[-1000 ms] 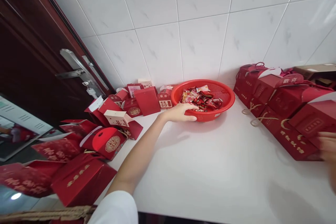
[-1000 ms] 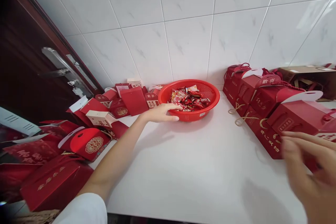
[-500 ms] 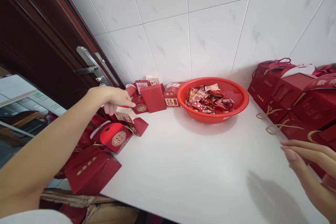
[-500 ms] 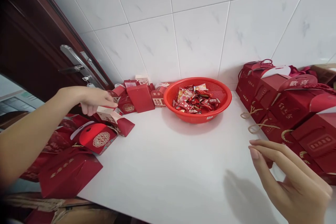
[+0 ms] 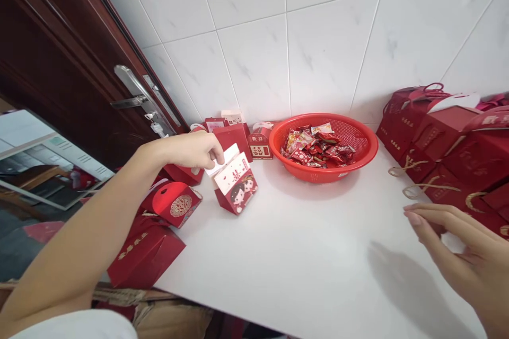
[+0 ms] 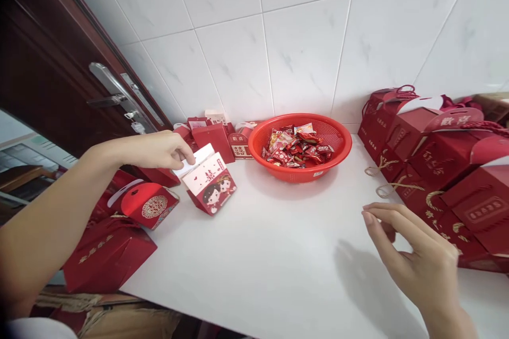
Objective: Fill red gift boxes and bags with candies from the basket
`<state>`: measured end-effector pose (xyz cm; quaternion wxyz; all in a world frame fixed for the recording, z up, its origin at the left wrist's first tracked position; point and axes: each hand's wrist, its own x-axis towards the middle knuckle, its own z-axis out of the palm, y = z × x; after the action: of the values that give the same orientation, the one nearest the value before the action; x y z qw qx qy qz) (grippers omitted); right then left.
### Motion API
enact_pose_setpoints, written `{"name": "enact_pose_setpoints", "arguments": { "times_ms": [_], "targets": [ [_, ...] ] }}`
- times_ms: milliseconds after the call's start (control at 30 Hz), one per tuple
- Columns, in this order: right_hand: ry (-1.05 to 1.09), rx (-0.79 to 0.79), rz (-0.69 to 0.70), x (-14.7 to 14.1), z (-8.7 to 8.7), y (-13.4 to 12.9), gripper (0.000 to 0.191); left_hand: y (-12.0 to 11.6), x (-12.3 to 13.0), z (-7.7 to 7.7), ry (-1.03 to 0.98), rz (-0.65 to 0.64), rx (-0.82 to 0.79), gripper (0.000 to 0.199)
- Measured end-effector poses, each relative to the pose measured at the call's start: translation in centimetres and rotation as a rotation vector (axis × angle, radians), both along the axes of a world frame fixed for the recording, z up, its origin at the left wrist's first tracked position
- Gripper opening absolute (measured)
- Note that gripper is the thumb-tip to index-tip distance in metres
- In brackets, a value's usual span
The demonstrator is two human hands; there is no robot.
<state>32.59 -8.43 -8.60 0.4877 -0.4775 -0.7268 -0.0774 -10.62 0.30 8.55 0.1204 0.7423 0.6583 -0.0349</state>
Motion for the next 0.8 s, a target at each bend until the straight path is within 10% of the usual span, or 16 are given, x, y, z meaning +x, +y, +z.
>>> {"name": "enact_pose_setpoints", "arguments": {
  "times_ms": [500,800],
  "targets": [
    [-0.12,-0.573,0.279,-3.8,-2.7,1.0,0.039,0.0,13.2,-2.6,-0.331,-0.72,-0.044,0.044],
    [-0.085,-0.73,0.331,-5.7,-2.9,1.0,0.033,6.0,14.0,-4.8,-0.613,-0.684,-0.36,0.056]
  ]
}}
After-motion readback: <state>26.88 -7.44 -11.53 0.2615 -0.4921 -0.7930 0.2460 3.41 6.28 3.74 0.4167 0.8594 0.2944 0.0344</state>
